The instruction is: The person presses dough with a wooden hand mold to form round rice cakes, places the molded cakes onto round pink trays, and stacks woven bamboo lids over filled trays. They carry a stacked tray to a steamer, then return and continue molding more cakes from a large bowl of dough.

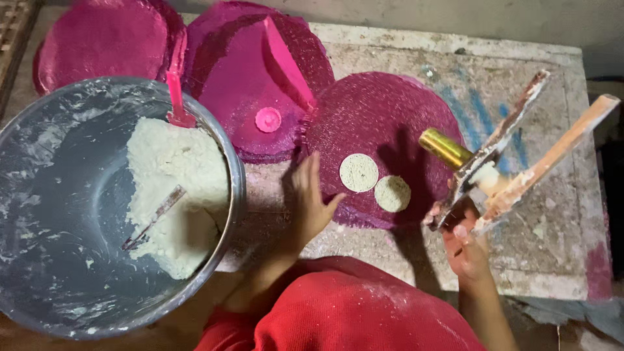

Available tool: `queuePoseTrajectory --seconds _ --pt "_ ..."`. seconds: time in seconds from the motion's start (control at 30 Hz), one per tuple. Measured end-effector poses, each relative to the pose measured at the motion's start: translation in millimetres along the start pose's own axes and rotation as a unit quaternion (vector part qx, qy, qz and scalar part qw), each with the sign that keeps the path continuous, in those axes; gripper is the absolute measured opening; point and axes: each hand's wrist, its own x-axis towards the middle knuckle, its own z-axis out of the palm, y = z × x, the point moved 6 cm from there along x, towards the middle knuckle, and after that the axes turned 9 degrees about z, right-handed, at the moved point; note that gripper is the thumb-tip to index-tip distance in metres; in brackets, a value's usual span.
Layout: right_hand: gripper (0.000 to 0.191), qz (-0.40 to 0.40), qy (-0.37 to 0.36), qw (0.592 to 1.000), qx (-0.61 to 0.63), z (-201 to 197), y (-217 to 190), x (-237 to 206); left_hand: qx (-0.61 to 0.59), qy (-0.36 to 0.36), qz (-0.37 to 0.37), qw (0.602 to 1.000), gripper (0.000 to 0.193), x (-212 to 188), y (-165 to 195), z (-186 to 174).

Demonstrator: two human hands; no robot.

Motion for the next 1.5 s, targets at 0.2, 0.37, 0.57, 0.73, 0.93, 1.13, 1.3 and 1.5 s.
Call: queuePoseTrajectory --seconds 0.2,0.37,0.57,0.73,0.93,1.13,1.3,1.5 --pt "0.079 0.002 -0.008 1.0 0.018 1 8 -15 -0.041 -0.235 0.023 0.971 0.144 33 15 47" --pt "0.08 -0.009 0.035 0.999 0.013 -5 7 -24 -0.031 -0.213 0.045 0.975 0.137 40 22 43" --pt "0.08 -0.006 0.034 0.999 0.017 -18 10 -23 -0.047 -0.157 -0.077 0.983 0.134 73 -16 18" --pt "0.073 -0.002 0.014 1.0 0.017 -27 22 -10 0.047 -0.162 -0.022 0.985 0.123 100 -50 26" --pt "0.057 0.0 -0.019 0.998 -0.067 -25 21 32 0.087 -0.174 -0.025 0.981 0.098 91 -67 44" --pt "0.076 0.163 -0.127 0.954 -0.216 3 23 101 -0.085 -0.003 -0.025 0.996 0.106 121 -49 1" --pt "0.086 0.449 -0.188 0.813 -0.319 37 20 130 -0.907 -0.032 -0.057 0.417 0.106 168 -21 -13" --pt "0.086 0.449 -0.153 0.704 -0.528 69 -32 196 -0.943 0.082 -0.019 0.322 0.052 199 -29 -11"
